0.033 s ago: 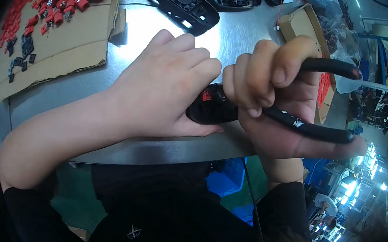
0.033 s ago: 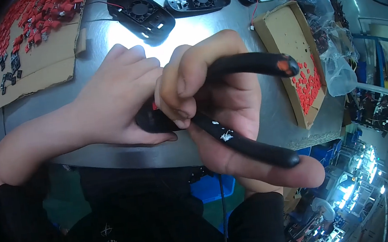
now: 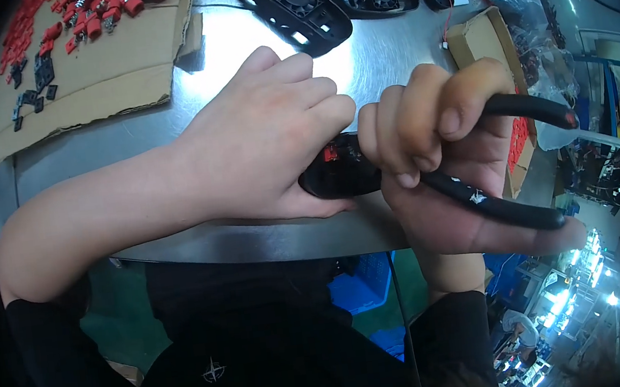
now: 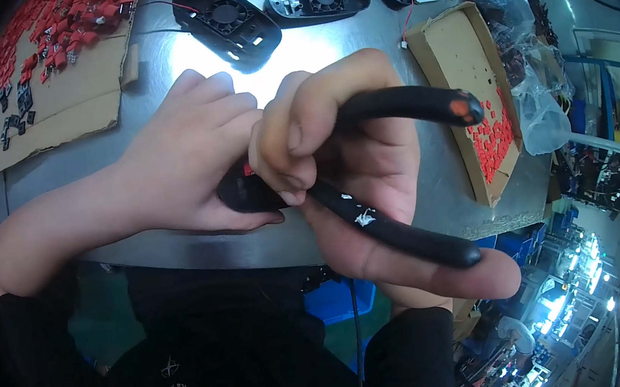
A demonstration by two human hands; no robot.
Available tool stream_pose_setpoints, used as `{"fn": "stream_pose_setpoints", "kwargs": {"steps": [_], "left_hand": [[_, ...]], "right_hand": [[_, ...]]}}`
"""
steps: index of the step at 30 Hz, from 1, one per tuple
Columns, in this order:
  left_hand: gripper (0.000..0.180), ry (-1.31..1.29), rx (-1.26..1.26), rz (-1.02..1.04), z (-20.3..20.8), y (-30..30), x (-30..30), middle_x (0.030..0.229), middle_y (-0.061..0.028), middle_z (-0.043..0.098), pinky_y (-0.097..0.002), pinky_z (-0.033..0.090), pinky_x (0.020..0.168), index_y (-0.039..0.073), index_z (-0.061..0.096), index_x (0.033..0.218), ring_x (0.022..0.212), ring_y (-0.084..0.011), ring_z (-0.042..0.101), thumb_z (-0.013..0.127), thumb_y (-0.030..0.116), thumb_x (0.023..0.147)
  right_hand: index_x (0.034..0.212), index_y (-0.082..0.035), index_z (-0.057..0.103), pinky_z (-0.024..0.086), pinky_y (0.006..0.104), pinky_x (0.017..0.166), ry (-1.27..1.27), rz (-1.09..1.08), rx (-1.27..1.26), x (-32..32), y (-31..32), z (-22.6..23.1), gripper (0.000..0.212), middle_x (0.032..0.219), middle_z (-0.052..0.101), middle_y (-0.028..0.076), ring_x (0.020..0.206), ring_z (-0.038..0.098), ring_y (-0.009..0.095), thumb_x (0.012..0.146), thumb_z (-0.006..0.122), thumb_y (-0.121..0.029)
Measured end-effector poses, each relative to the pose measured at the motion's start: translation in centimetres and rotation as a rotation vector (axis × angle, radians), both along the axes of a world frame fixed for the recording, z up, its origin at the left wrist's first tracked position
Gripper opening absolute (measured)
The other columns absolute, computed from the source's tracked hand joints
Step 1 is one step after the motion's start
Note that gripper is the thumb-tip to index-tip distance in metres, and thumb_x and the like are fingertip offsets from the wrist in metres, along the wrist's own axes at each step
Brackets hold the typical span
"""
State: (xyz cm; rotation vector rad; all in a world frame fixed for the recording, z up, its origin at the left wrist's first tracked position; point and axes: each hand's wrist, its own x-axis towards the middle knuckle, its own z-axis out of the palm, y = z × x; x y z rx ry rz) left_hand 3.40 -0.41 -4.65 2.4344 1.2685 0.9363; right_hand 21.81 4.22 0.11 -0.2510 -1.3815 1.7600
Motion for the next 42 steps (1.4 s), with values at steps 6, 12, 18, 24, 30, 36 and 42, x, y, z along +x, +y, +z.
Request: {"fn": "stream_pose_setpoints", "kwargs": {"steps": [6, 12, 18, 24, 30, 36, 42], "left_hand": [[0.056, 0.07, -0.058, 0.011, 0.4, -0.2, -0.1, 0.088, -0.0076, 0.064, -0.0405, 0.044, 0.088, 0.007, 0.065, 0.093, 0.094, -0.0258, 0.06, 0.085, 0.057, 0.076], [0.059, 0.112, -0.008, 0.038, 0.2, -0.4, -0.5, 0.087, -0.0057, 0.057, -0.0415, 0.037, 0.082, 0.01, 0.063, 0.09, 0.086, -0.0262, 0.053, 0.089, 0.06, 0.071], [0.056, 0.067, -0.01, 0.061, 0.0, -0.4, -0.2, 0.084, -0.0056, 0.055, -0.0416, 0.037, 0.08, 0.01, 0.063, 0.087, 0.084, -0.0265, 0.053, 0.089, 0.057, 0.072], [0.05, 0.023, -0.011, 0.078, -0.2, -0.1, 0.0, 0.084, -0.0064, 0.055, -0.0421, 0.037, 0.08, 0.01, 0.06, 0.084, 0.086, -0.0268, 0.054, 0.089, 0.05, 0.073], [0.05, 0.007, -0.026, 0.075, -0.3, -0.1, 0.0, 0.083, -0.0069, 0.055, -0.0423, 0.037, 0.08, 0.01, 0.058, 0.08, 0.085, -0.0272, 0.054, 0.089, 0.049, 0.073], [0.049, 0.039, -0.004, 0.092, -0.6, -0.3, 0.1, 0.084, -0.0064, 0.054, -0.0423, 0.036, 0.082, 0.01, 0.059, 0.084, 0.086, -0.0272, 0.053, 0.088, 0.049, 0.073], [0.047, 0.0, -0.094, -0.021, -0.4, -0.2, -0.1, 0.091, -0.0053, 0.056, -0.0432, 0.036, 0.086, 0.012, 0.063, 0.094, 0.094, -0.0261, 0.053, 0.087, 0.048, 0.075]], "right_hand": [[0.098, -0.014, 0.045, 0.029, 0.0293, 0.058, 0.011, -0.001, 0.013, 0.0, -0.3, 0.0, 0.094, 0.076, 0.044, 0.0, 0.058, 0.039, 0.011, 0.07, 0.058, -0.103], [0.098, -0.015, 0.044, 0.029, 0.0303, 0.059, 0.03, -0.016, 0.002, -0.1, -0.4, -0.2, 0.093, 0.077, 0.044, 0.0, 0.058, 0.038, 0.011, 0.07, 0.058, -0.103], [0.1, -0.016, 0.046, 0.029, 0.0312, 0.059, 0.043, -0.08, -0.057, 0.0, -0.4, -0.6, 0.094, 0.078, 0.044, -0.001, 0.058, 0.038, 0.011, 0.068, 0.06, -0.103], [0.098, -0.017, 0.047, 0.03, 0.0311, 0.061, 0.051, -0.07, -0.005, 0.1, -0.2, -0.6, 0.095, 0.079, 0.045, -0.001, 0.06, 0.04, 0.011, 0.064, 0.061, -0.104], [0.097, -0.018, 0.047, 0.031, 0.0309, 0.063, 0.079, -0.126, -0.043, -0.2, -0.6, -0.8, 0.092, 0.076, 0.043, -0.002, 0.061, 0.04, 0.01, 0.066, 0.061, -0.104], [0.095, -0.018, 0.047, 0.03, 0.031, 0.062, 0.067, -0.24, -0.068, -0.8, -1.3, -0.2, 0.092, 0.074, 0.042, -0.002, 0.06, 0.038, 0.011, 0.066, 0.058, -0.105], [0.093, -0.019, 0.049, 0.031, 0.0294, 0.055, 0.013, -0.036, 0.058, -0.4, -0.5, -0.5, 0.09, 0.071, 0.044, -0.001, 0.054, 0.037, 0.012, 0.069, 0.054, -0.106]]}}
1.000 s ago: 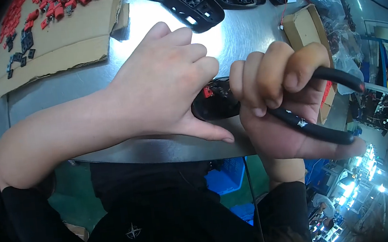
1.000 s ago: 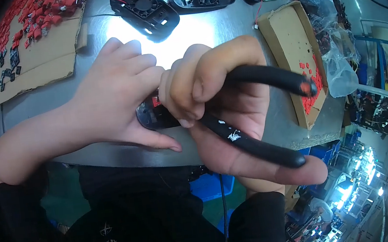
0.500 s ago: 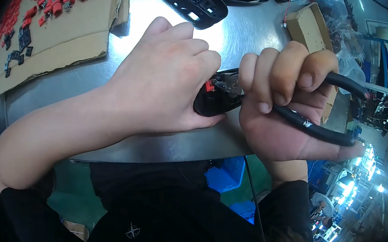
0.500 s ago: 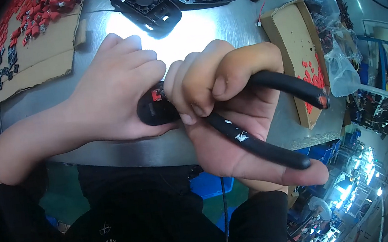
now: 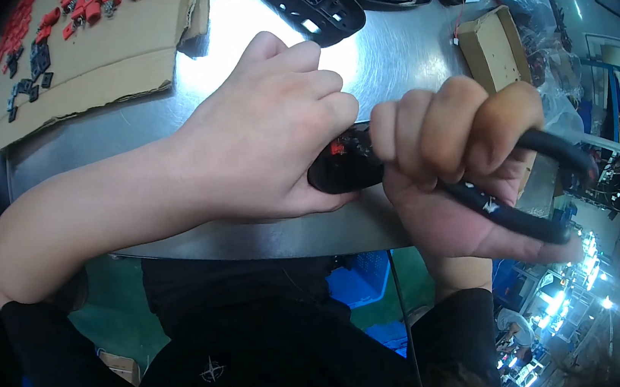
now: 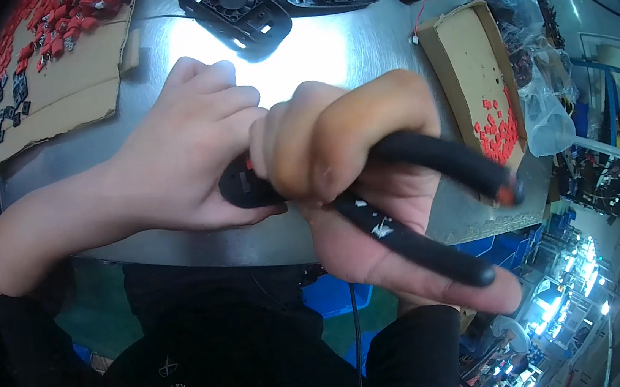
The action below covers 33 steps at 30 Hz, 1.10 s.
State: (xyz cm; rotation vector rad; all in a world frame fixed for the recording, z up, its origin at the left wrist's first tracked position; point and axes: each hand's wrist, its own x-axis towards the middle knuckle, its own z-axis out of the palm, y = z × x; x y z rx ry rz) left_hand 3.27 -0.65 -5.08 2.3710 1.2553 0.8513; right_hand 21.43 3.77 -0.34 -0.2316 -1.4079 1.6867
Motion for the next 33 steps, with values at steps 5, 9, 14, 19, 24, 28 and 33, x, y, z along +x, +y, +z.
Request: {"fn": "stream_pose_setpoints", "kwargs": {"steps": [5, 9, 14, 19, 24, 28, 33], "left_hand": [[0.05, -0.012, -0.046, -0.091, 0.3, -0.1, -0.1, 0.093, -0.0045, 0.057, -0.0426, 0.035, 0.088, 0.012, 0.067, 0.1, 0.095, -0.0248, 0.052, 0.087, 0.05, 0.077], [0.05, -0.029, -0.029, -0.18, 0.2, -0.1, -0.1, 0.093, -0.0037, 0.058, -0.0419, 0.035, 0.088, 0.014, 0.067, 0.1, 0.093, -0.0241, 0.051, 0.086, 0.053, 0.078], [0.047, -0.019, -0.005, -0.147, 0.3, -0.6, 0.3, 0.089, -0.0045, 0.061, -0.0415, 0.038, 0.09, 0.012, 0.067, 0.092, 0.092, -0.0244, 0.055, 0.083, 0.054, 0.079], [0.048, 0.045, 0.095, -0.029, 0.2, -0.5, 0.5, 0.084, -0.0053, 0.062, -0.0417, 0.042, 0.089, 0.01, 0.063, 0.082, 0.09, -0.0252, 0.058, 0.082, 0.053, 0.078], [0.049, 0.048, 0.12, -0.019, 0.5, -0.2, 0.3, 0.081, -0.0056, 0.059, -0.0423, 0.041, 0.085, 0.01, 0.062, 0.082, 0.087, -0.0256, 0.057, 0.083, 0.053, 0.077], [0.051, 0.129, 0.128, -0.013, 1.7, -0.5, -0.8, 0.083, -0.0071, 0.058, -0.0426, 0.041, 0.084, 0.009, 0.062, 0.084, 0.088, -0.0262, 0.056, 0.083, 0.055, 0.077], [0.057, 0.182, 0.164, -0.042, 1.9, -0.1, -0.3, 0.088, -0.0099, 0.058, -0.0414, 0.041, 0.078, 0.008, 0.061, 0.091, 0.087, -0.0279, 0.056, 0.08, 0.061, 0.081]], "right_hand": [[0.091, -0.02, 0.053, 0.038, 0.0238, 0.048, -0.03, 0.315, 0.104, 1.4, 1.4, -0.4, 0.083, 0.065, 0.05, -0.002, 0.048, 0.045, 0.01, 0.077, 0.051, -0.102], [0.089, -0.02, 0.053, 0.039, 0.0246, 0.048, -0.1, 0.188, 0.022, 2.0, 0.6, -0.3, 0.08, 0.063, 0.05, -0.002, 0.047, 0.047, 0.01, 0.08, 0.052, -0.099], [0.091, -0.017, 0.053, 0.041, 0.0264, 0.05, -0.035, 0.216, 0.019, 2.2, 0.7, -0.5, 0.069, 0.067, 0.052, -0.003, 0.051, 0.048, 0.009, 0.088, 0.059, -0.086], [0.097, -0.017, 0.051, 0.041, 0.0262, 0.053, 0.093, 0.258, 0.017, 2.5, 2.0, 1.6, 0.058, 0.076, 0.052, -0.003, 0.057, 0.048, 0.007, 0.094, 0.07, -0.071], [0.098, -0.018, 0.048, 0.033, 0.0243, 0.055, 0.162, 0.201, -0.106, 2.4, 2.2, 1.8, 0.072, 0.075, 0.047, -0.006, 0.057, 0.041, 0.006, 0.083, 0.072, -0.084], [0.098, -0.015, 0.047, 0.03, 0.0261, 0.055, 0.135, 0.201, -0.024, 1.5, 2.8, 1.4, 0.088, 0.074, 0.043, -0.004, 0.057, 0.037, 0.006, 0.076, 0.058, -0.1], [0.098, -0.008, 0.048, 0.028, 0.0263, 0.057, 0.342, -0.004, -0.359, 4.2, 8.1, 0.7, 0.099, 0.077, 0.04, -0.001, 0.059, 0.034, 0.01, 0.082, 0.032, -0.104]]}}
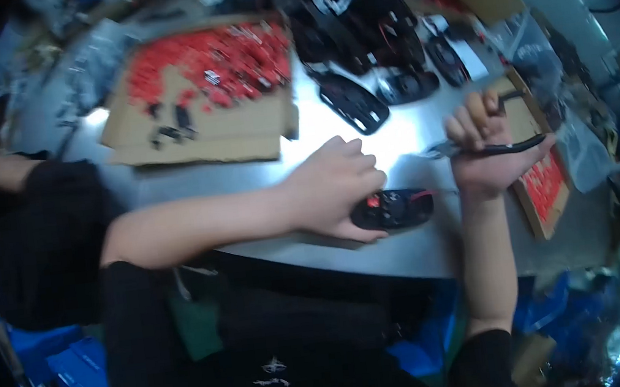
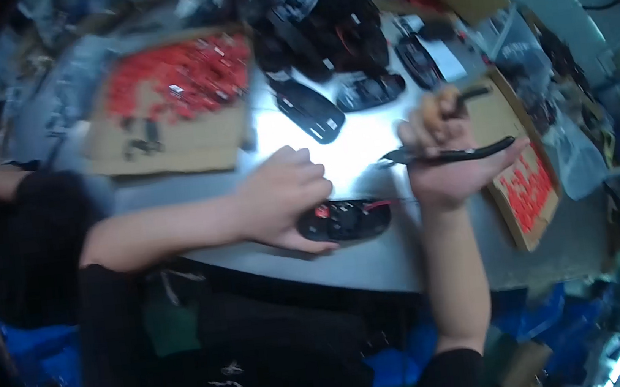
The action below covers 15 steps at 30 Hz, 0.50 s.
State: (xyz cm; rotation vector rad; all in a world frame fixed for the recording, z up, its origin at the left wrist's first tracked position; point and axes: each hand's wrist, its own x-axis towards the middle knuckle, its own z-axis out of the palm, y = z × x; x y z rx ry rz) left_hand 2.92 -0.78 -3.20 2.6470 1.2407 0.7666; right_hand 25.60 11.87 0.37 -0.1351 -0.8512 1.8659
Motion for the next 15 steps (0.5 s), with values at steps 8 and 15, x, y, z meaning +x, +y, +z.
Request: {"fn": "stream_pose_setpoints", "kwargs": {"steps": [8, 15], "left_hand": [[0.058, -0.06, 0.073, 0.723, 7.4, 5.2, -14.1, 0.091, -0.0199, 0.072, -0.0472, 0.054, 0.082, 0.002, 0.077, 0.103, 0.09, -0.0403, 0.069, 0.084, 0.055, 0.08], [0.077, 0.087, 0.082, 1.245, 5.4, 10.4, -28.6, 0.124, -0.0264, 0.073, -0.0464, 0.056, 0.098, -0.001, 0.07, 0.123, 0.11, -0.0414, 0.072, 0.081, 0.064, 0.083]], "right_hand": [[0.098, -0.007, 0.051, 0.027, 0.0301, 0.058, 0.008, -0.259, -0.396, 0.9, 4.6, -3.1, 0.101, 0.071, 0.037, 0.001, 0.059, 0.032, 0.015, 0.085, 0.021, -0.102], [0.097, -0.01, 0.054, 0.028, 0.0293, 0.059, -0.068, -0.089, -0.386, 0.0, 4.8, -4.5, 0.097, 0.07, 0.04, -0.001, 0.058, 0.035, 0.013, 0.085, 0.027, -0.103]]}}
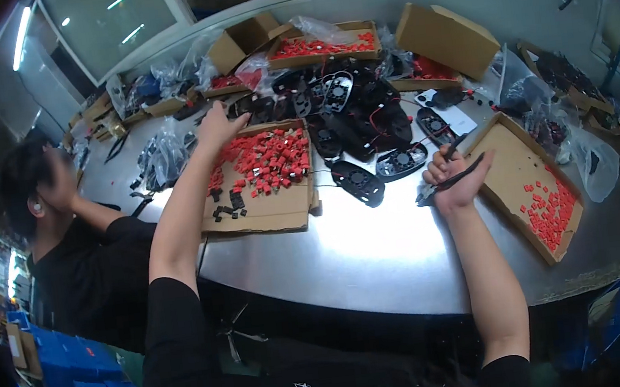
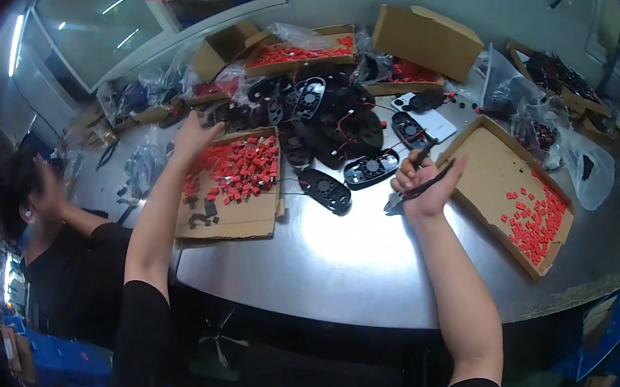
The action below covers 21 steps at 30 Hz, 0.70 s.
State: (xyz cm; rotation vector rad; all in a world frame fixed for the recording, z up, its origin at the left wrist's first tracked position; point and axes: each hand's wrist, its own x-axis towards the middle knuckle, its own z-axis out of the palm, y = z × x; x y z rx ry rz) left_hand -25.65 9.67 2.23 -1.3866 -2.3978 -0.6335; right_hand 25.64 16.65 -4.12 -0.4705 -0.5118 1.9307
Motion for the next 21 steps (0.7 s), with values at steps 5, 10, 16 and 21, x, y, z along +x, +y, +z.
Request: {"fn": "stream_pose_setpoints", "kwargs": {"steps": [5, 10, 16, 21], "left_hand": [[0.069, -0.073, -0.261, -0.173, -2.0, 4.8, 6.7, 0.117, -0.0265, 0.073, -0.0509, 0.057, 0.096, 0.003, 0.073, 0.119, 0.106, -0.0441, 0.072, 0.068, 0.067, 0.091], [0.088, -0.037, -0.193, -0.004, -2.1, 11.1, 14.3, 0.135, -0.0243, 0.067, -0.0565, 0.05, 0.103, 0.002, 0.073, 0.127, 0.126, -0.0412, 0.065, 0.068, 0.079, 0.085], [0.08, -0.091, -0.187, 0.023, -0.1, 10.9, 12.8, 0.133, -0.0209, 0.069, -0.0544, 0.049, 0.105, 0.005, 0.061, 0.136, 0.124, -0.0378, 0.067, 0.084, 0.056, 0.08], [0.074, -0.396, 0.182, -0.148, 1.6, 7.9, 13.0, 0.121, -0.0274, 0.073, -0.0518, 0.054, 0.101, 0.001, 0.058, 0.134, 0.115, -0.0433, 0.071, 0.082, 0.045, 0.08]], "right_hand": [[0.1, -0.01, 0.056, 0.028, 0.0297, 0.06, -0.039, 0.062, -0.001, -0.6, 0.0, 0.0, 0.098, 0.071, 0.041, 0.0, 0.058, 0.035, 0.013, 0.085, 0.029, -0.103], [0.11, -0.008, 0.061, 0.032, 0.0294, 0.058, -0.026, 0.132, 0.088, 2.0, 0.7, -0.8, 0.107, 0.074, 0.049, 0.002, 0.057, 0.039, 0.014, 0.081, 0.027, -0.105], [0.137, -0.003, 0.059, 0.03, 0.0272, 0.055, -0.103, 0.171, 0.308, -0.2, 1.4, -1.0, 0.12, 0.082, 0.053, 0.002, 0.055, 0.037, 0.011, 0.082, 0.028, -0.105], [0.156, -0.008, 0.045, 0.032, 0.0221, 0.054, -0.663, -0.063, 0.928, 0.7, -0.1, 1.7, 0.1, 0.092, 0.057, 0.003, 0.061, 0.044, 0.006, 0.094, 0.045, -0.087]]}}
